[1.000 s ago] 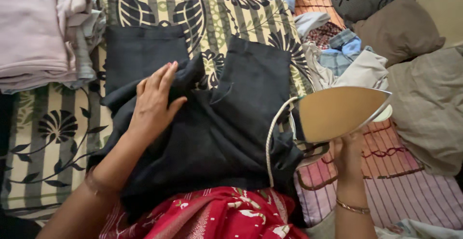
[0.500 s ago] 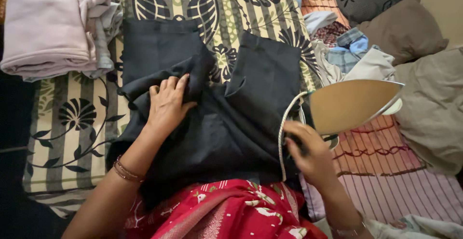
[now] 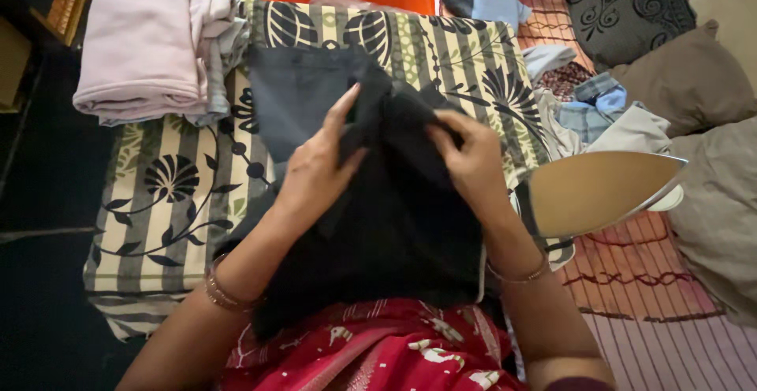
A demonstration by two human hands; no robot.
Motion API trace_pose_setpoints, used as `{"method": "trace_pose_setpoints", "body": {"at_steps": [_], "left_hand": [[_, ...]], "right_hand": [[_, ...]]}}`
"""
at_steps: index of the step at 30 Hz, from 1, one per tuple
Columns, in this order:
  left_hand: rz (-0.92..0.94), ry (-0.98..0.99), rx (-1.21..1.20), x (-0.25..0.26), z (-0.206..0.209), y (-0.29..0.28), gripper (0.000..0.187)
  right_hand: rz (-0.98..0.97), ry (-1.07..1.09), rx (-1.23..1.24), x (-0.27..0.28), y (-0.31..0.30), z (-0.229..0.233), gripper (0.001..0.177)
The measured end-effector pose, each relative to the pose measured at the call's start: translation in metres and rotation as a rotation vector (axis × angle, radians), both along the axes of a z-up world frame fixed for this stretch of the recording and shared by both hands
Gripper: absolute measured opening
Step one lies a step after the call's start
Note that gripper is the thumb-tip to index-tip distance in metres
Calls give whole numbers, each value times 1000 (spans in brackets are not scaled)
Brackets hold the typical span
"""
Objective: The person irons a pair of black trousers, first spreading them out by hand on a padded surface, then smoothing different sections of the fabric with an iron while keeping the garment flat.
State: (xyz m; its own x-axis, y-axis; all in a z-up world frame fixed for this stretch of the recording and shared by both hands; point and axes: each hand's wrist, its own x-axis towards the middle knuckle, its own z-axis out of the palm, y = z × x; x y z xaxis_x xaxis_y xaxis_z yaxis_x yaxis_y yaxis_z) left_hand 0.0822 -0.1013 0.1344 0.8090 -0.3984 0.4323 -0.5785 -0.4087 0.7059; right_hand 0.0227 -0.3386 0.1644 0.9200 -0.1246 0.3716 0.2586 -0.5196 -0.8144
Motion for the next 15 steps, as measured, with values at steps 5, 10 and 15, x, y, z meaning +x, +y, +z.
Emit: {"method": "trace_pose_setpoints", "body": {"at_steps": [5,10,15], "left_hand": [[-198,96,-113,-1,29,-22,88],[-124,165,-193,7,18,-27,50],[-253,197,-389,-3,52,-27,34]], "right_hand": [[79,-59,-288,4,45,38,14],[167,-13,96,-9,19,8,32],[320,160,65,-58,-49,-29,95]]}}
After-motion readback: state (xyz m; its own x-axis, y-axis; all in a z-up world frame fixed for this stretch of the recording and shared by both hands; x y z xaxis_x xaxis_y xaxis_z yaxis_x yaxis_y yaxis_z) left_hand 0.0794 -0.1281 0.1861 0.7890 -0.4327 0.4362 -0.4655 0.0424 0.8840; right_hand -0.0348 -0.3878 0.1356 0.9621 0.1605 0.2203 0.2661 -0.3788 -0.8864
